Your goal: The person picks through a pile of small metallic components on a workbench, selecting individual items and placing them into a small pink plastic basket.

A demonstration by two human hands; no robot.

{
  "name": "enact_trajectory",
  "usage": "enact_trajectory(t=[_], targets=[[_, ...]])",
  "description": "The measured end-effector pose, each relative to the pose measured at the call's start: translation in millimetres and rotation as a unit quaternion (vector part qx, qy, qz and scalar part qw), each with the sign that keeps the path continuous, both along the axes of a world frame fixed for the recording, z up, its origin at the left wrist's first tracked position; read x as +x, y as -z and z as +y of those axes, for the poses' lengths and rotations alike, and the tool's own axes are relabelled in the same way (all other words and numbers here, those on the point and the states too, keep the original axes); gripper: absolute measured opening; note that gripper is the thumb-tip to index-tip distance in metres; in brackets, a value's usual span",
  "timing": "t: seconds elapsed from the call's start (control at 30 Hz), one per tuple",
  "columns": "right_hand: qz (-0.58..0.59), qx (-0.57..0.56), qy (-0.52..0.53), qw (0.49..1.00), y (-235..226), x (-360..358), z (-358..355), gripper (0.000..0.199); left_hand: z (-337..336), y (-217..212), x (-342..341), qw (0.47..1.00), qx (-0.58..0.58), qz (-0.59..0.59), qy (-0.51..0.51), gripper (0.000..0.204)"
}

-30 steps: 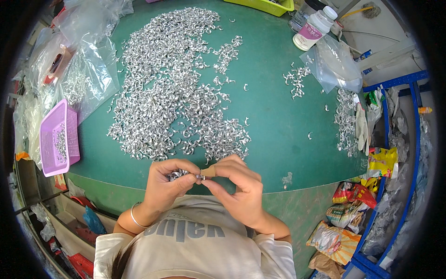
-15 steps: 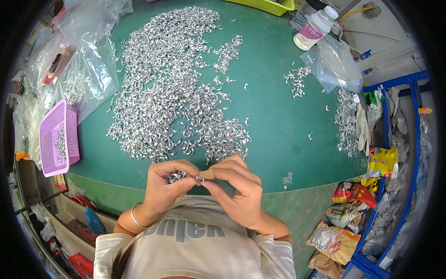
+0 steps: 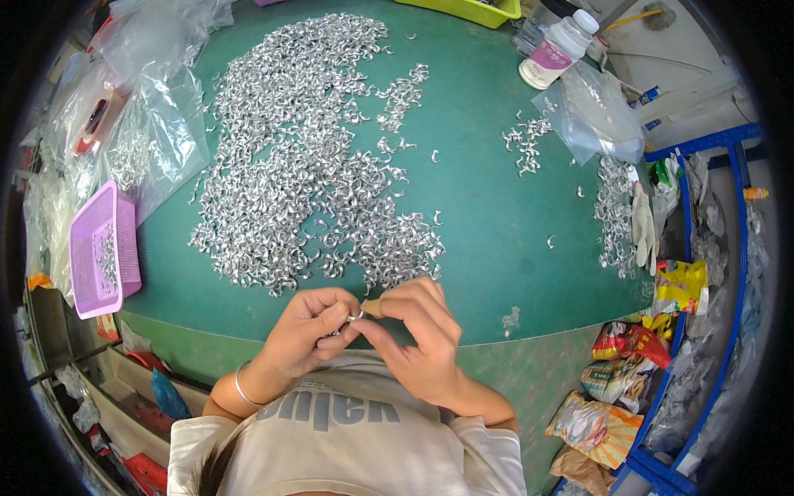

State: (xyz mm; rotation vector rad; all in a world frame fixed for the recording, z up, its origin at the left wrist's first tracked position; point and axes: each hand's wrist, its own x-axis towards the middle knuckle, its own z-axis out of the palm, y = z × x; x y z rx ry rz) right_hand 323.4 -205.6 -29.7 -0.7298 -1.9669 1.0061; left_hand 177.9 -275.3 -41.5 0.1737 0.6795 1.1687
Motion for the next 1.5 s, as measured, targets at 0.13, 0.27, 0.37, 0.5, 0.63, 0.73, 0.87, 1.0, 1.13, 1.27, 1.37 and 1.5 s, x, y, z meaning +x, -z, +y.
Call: enact_trajectory(t=[0.13, 0.27, 0.37, 0.5, 0.63, 0.73, 0.87, 1.0, 1.13, 1.27, 1.37, 1.5], targets=[[-0.013, -0.053, -0.029, 0.998, 4.8, 3.1, 19.7, 0.015, 3.4, 3.2, -3.2, 0.995, -0.028, -0.088, 0.035, 0.022], [-0.113, -0.014, 0.097, 0.989, 28.0, 0.0, 94.0, 0.013, 2.0, 16.6, -2.3, 0.986, 0.132, -0.101, 0.001, 0.016], [-0.209, 0.131, 0.140, 0.959, 56.1, -7.7, 143.5, 0.018, 12.3, 17.9, 1.0, 0.991, 0.107, -0.080, -0.030, 0.012], [-0.272, 0.168, 0.119, 0.940, 74.3, -13.6, 163.0, 0.016, 19.5, 14.3, 4.6, 0.999, 0.001, -0.009, -0.035, 0.020], [-0.229, 0.117, 0.070, 0.964, 64.2, -10.8, 146.9, 0.011, 16.7, 21.3, 3.7, 0.998, -0.009, 0.028, -0.053, 0.019], [-0.121, -0.087, 0.048, 0.988, 44.4, -9.2, 109.6, 0.008, 15.9, 23.3, 4.3, 0.995, -0.020, 0.057, -0.083, 0.020], [-0.057, -0.020, -0.068, 0.996, 18.8, -7.4, 56.8, 0.017, 13.4, 20.0, 3.3, 0.990, -0.030, 0.108, -0.087, 0.023], [-0.005, -0.045, -0.132, 0.990, 22.7, -3.2, 40.3, 0.018, 14.7, 13.1, 6.6, 0.978, -0.028, 0.180, -0.099, 0.025], [0.038, -0.112, -0.157, 0.980, 22.1, 0.4, 31.5, 0.022, 13.5, 12.0, 5.6, 0.975, -0.019, 0.209, -0.073, 0.019], [0.031, -0.099, -0.151, 0.983, 17.9, 2.6, 28.4, 0.025, 9.9, 16.1, 0.7, 0.984, -0.026, 0.169, -0.053, 0.015], [0.012, -0.075, -0.085, 0.993, 11.8, 1.9, 21.4, 0.025, 8.6, 8.8, 0.9, 0.973, -0.023, 0.218, -0.071, 0.015], [-0.010, -0.045, -0.078, 0.996, 10.8, 3.6, 17.0, 0.023, 4.1, 1.0, 5.8, 0.934, 0.030, 0.334, -0.121, 0.014]])
